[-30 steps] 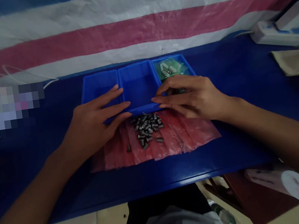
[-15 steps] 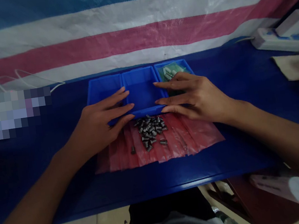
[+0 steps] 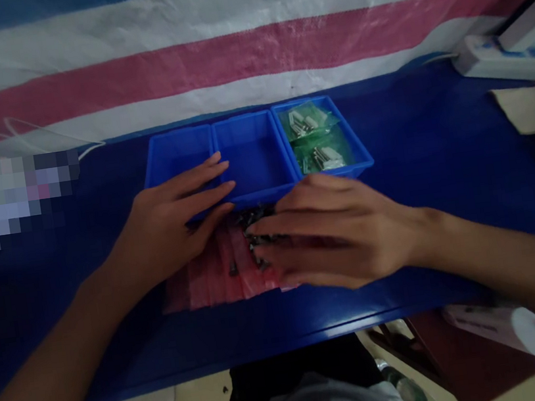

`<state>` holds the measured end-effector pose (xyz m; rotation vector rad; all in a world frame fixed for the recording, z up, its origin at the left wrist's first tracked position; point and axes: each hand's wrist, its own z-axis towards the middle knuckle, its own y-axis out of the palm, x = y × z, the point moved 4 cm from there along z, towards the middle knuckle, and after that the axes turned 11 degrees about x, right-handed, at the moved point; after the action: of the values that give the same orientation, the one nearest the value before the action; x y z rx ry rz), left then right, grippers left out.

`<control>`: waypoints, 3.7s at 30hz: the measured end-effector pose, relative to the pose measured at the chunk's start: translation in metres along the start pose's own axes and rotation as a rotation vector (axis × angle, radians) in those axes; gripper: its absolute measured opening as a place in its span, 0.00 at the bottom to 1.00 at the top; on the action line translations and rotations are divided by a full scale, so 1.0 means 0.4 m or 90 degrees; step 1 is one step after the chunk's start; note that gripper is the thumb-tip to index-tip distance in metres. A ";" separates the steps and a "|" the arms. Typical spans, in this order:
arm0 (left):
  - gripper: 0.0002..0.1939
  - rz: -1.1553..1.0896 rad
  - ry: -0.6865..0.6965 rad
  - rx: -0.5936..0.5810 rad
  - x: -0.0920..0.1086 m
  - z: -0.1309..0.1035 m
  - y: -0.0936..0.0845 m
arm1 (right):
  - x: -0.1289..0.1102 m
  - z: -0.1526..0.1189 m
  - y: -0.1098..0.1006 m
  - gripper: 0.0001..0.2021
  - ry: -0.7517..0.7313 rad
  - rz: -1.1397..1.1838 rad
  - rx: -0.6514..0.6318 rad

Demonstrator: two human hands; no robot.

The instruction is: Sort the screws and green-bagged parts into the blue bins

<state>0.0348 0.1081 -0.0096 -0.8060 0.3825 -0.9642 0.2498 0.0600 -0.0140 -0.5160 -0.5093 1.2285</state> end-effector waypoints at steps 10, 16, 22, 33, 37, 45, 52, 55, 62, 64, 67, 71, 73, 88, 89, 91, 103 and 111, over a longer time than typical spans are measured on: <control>0.10 -0.012 -0.029 0.010 -0.004 -0.002 0.004 | 0.004 -0.012 0.024 0.08 0.000 -0.001 -0.072; 0.11 0.012 0.000 -0.007 0.000 0.002 0.008 | 0.001 -0.018 0.027 0.18 0.015 -0.008 -0.096; 0.10 0.024 0.002 0.005 0.003 0.000 0.007 | 0.003 -0.014 0.023 0.17 0.002 -0.034 -0.103; 0.11 -0.004 -0.053 -0.016 -0.004 -0.007 0.006 | 0.150 -0.040 -0.065 0.17 0.253 -0.137 -0.047; 0.11 0.004 -0.038 -0.017 -0.001 -0.008 0.009 | 0.203 -0.074 -0.064 0.20 0.321 -0.139 -0.128; 0.10 -0.008 0.021 0.007 -0.005 -0.002 0.010 | 0.291 -0.039 -0.054 0.27 0.400 -0.179 -0.353; 0.13 0.022 0.054 0.003 -0.010 -0.008 0.012 | 0.293 -0.005 -0.018 0.30 0.434 -0.175 -0.447; 0.15 0.030 0.059 -0.004 -0.007 -0.007 0.008 | 0.292 -0.009 -0.011 0.36 0.470 -0.191 -0.452; 0.15 0.016 0.047 -0.017 -0.007 -0.001 0.002 | 0.293 -0.011 -0.002 0.38 0.582 -0.204 -0.429; 0.14 0.009 0.045 -0.018 -0.009 0.000 0.001 | 0.287 -0.009 0.000 0.34 0.602 -0.205 -0.409; 0.13 0.005 0.035 -0.017 -0.013 -0.001 0.000 | 0.279 -0.003 0.000 0.29 0.615 -0.209 -0.368; 0.13 -0.007 0.029 -0.008 -0.019 -0.004 -0.005 | 0.274 0.013 -0.011 0.21 0.621 -0.220 -0.322; 0.14 -0.005 0.013 0.002 -0.025 -0.003 -0.010 | 0.273 0.024 -0.022 0.15 0.623 -0.233 -0.307; 0.19 -0.097 -0.232 0.131 -0.047 0.013 -0.062 | 0.173 0.149 -0.137 0.08 0.553 -0.263 -0.018; 0.24 -0.180 -0.256 0.115 -0.044 0.014 -0.057 | 0.148 0.163 -0.137 0.08 0.536 -0.217 0.012; 0.38 -0.348 -0.298 0.083 -0.031 0.017 -0.049 | 0.102 0.185 -0.119 0.09 0.498 -0.083 0.063; 0.09 -0.051 -0.333 0.132 0.075 -0.140 -0.119 | 0.064 0.141 0.056 0.09 0.332 0.256 0.135; 0.30 0.058 -0.173 0.076 0.180 -0.237 -0.078 | 0.008 0.133 0.066 0.11 0.198 0.231 0.164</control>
<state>-0.0031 -0.0036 -0.0443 -0.7912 0.1236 -0.7729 0.1980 0.0748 0.0115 -0.5809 0.0115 1.5006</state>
